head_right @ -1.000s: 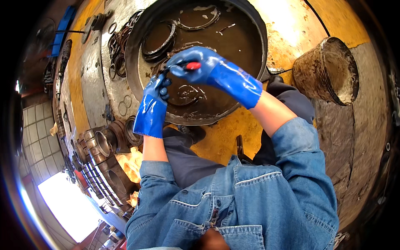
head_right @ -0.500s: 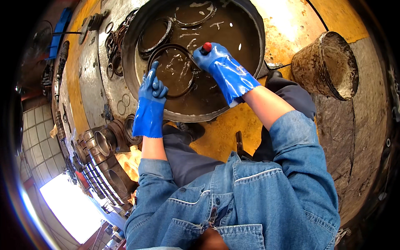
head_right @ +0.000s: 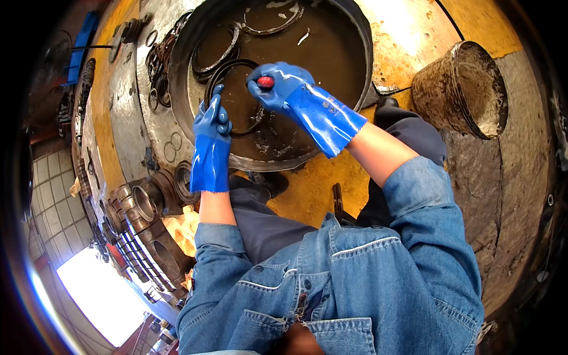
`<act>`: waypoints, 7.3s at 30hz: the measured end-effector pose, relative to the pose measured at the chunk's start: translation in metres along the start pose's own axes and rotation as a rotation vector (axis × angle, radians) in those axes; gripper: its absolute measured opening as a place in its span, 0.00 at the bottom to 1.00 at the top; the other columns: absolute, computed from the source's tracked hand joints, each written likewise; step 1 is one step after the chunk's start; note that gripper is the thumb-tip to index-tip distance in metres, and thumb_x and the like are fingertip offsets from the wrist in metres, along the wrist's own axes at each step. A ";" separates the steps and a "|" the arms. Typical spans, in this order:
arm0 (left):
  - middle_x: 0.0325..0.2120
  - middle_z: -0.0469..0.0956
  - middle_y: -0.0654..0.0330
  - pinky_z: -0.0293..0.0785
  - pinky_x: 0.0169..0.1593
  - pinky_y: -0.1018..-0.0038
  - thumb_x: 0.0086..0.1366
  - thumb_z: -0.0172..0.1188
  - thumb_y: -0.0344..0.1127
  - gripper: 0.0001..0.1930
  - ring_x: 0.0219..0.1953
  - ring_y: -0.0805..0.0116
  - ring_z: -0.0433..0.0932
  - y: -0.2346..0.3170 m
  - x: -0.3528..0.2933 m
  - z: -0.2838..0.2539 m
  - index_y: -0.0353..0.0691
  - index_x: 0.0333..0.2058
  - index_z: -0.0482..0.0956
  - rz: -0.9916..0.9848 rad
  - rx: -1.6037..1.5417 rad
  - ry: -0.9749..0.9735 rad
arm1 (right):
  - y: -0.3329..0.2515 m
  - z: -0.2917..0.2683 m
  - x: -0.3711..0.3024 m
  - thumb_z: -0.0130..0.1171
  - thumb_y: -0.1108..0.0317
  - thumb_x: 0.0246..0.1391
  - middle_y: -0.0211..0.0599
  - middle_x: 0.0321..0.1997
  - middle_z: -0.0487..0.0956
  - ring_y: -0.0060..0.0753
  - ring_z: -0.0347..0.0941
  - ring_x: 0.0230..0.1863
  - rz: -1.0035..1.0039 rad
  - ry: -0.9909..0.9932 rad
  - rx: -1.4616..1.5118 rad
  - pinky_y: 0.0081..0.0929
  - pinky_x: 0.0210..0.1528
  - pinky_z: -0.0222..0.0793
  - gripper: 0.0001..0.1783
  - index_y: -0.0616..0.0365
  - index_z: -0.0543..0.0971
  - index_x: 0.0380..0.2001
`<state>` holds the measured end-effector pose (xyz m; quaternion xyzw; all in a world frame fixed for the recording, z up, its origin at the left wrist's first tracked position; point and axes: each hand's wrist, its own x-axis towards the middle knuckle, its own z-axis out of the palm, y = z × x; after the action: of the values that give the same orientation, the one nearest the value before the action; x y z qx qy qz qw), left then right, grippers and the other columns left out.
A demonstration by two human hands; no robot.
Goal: The person sits and cleans dark metal rings using a small brush. They hold a ring in their left hand and scrub it with the brush in their right hand, occasionally dipping the brush into a liquid-filled basin. The cleaned rings are placed into the basin.
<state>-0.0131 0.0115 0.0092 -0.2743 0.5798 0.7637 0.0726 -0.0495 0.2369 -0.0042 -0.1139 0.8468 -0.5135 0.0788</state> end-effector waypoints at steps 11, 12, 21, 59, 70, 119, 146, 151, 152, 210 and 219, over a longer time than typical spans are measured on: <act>0.20 0.79 0.67 0.59 0.18 0.82 0.74 0.66 0.32 0.15 0.16 0.81 0.69 -0.006 -0.006 0.006 0.40 0.57 0.84 0.093 0.081 -0.075 | 0.013 0.000 0.017 0.60 0.48 0.60 0.43 0.45 0.89 0.51 0.85 0.49 0.471 -0.274 -0.161 0.41 0.55 0.79 0.20 0.48 0.88 0.45; 0.20 0.80 0.66 0.59 0.18 0.82 0.74 0.66 0.31 0.15 0.16 0.81 0.70 -0.008 -0.005 0.002 0.40 0.57 0.84 0.097 0.068 -0.089 | 0.002 -0.008 0.010 0.61 0.49 0.59 0.43 0.43 0.89 0.46 0.85 0.47 0.518 -0.299 -0.053 0.39 0.52 0.79 0.20 0.51 0.88 0.44; 0.15 0.73 0.68 0.57 0.16 0.82 0.76 0.63 0.31 0.18 0.12 0.80 0.65 -0.012 -0.003 0.006 0.35 0.61 0.80 0.134 0.092 -0.085 | 0.021 0.010 -0.020 0.70 0.48 0.58 0.37 0.34 0.86 0.26 0.79 0.36 0.428 -0.369 0.761 0.28 0.41 0.74 0.25 0.64 0.89 0.40; 0.13 0.61 0.73 0.49 0.19 0.76 0.82 0.51 0.37 0.21 0.10 0.80 0.53 -0.010 0.024 -0.047 0.39 0.68 0.73 0.200 -0.285 -0.412 | 0.006 -0.018 -0.009 0.61 0.52 0.53 0.41 0.27 0.85 0.35 0.80 0.33 0.547 -0.282 0.408 0.33 0.40 0.75 0.19 0.56 0.89 0.30; 0.15 0.64 0.74 0.50 0.20 0.77 0.82 0.52 0.39 0.21 0.11 0.79 0.53 -0.010 0.027 -0.042 0.43 0.68 0.73 0.174 -0.222 -0.148 | 0.001 -0.034 -0.022 0.64 0.50 0.58 0.36 0.27 0.84 0.28 0.79 0.32 0.462 -0.259 0.309 0.28 0.41 0.75 0.21 0.59 0.87 0.30; 0.12 0.65 0.70 0.50 0.18 0.76 0.81 0.55 0.36 0.18 0.10 0.78 0.55 -0.009 0.017 -0.033 0.41 0.64 0.77 0.097 -0.279 -0.421 | 0.032 0.000 -0.014 0.65 0.45 0.55 0.40 0.32 0.87 0.33 0.83 0.36 0.531 -0.297 0.208 0.33 0.45 0.78 0.23 0.57 0.89 0.33; 0.13 0.63 0.72 0.50 0.20 0.76 0.81 0.53 0.36 0.21 0.12 0.80 0.54 -0.011 0.010 -0.026 0.35 0.67 0.73 -0.106 -0.155 -0.331 | 0.025 -0.013 0.018 0.67 0.69 0.56 0.32 0.46 0.87 0.47 0.88 0.42 -0.808 0.177 -0.475 0.42 0.37 0.85 0.24 0.44 0.79 0.58; 0.12 0.61 0.71 0.50 0.20 0.76 0.81 0.53 0.36 0.20 0.11 0.79 0.53 -0.011 0.009 -0.026 0.35 0.66 0.74 -0.054 -0.193 -0.370 | 0.041 -0.019 0.021 0.69 0.65 0.58 0.35 0.52 0.88 0.48 0.86 0.48 -0.240 -0.119 -0.511 0.42 0.53 0.82 0.20 0.37 0.85 0.55; 0.12 0.61 0.71 0.50 0.20 0.76 0.81 0.53 0.36 0.20 0.11 0.79 0.53 -0.011 0.009 -0.024 0.35 0.66 0.74 -0.031 -0.206 -0.387 | 0.035 -0.018 0.016 0.68 0.63 0.58 0.35 0.52 0.88 0.48 0.85 0.50 -0.065 -0.154 -0.432 0.41 0.55 0.81 0.18 0.37 0.86 0.53; 0.23 0.81 0.63 0.63 0.25 0.84 0.83 0.49 0.52 0.27 0.19 0.83 0.68 0.003 -0.026 0.003 0.29 0.55 0.82 0.022 0.149 -0.389 | 0.033 -0.067 0.031 0.72 0.56 0.59 0.37 0.38 0.89 0.28 0.85 0.36 0.350 0.061 0.711 0.25 0.42 0.81 0.16 0.54 0.89 0.45; 0.10 0.61 0.72 0.56 0.20 0.76 0.83 0.43 0.56 0.32 0.11 0.78 0.57 -0.004 0.019 -0.032 0.31 0.64 0.76 0.112 -0.533 -0.951 | 0.071 -0.058 0.018 0.70 0.60 0.63 0.33 0.35 0.88 0.25 0.81 0.26 0.565 0.184 1.059 0.24 0.31 0.76 0.11 0.51 0.88 0.45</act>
<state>-0.0165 -0.0208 -0.0095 0.1236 0.2830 0.9267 0.2139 -0.0891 0.3127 -0.0409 0.2150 0.4769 -0.8320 0.1847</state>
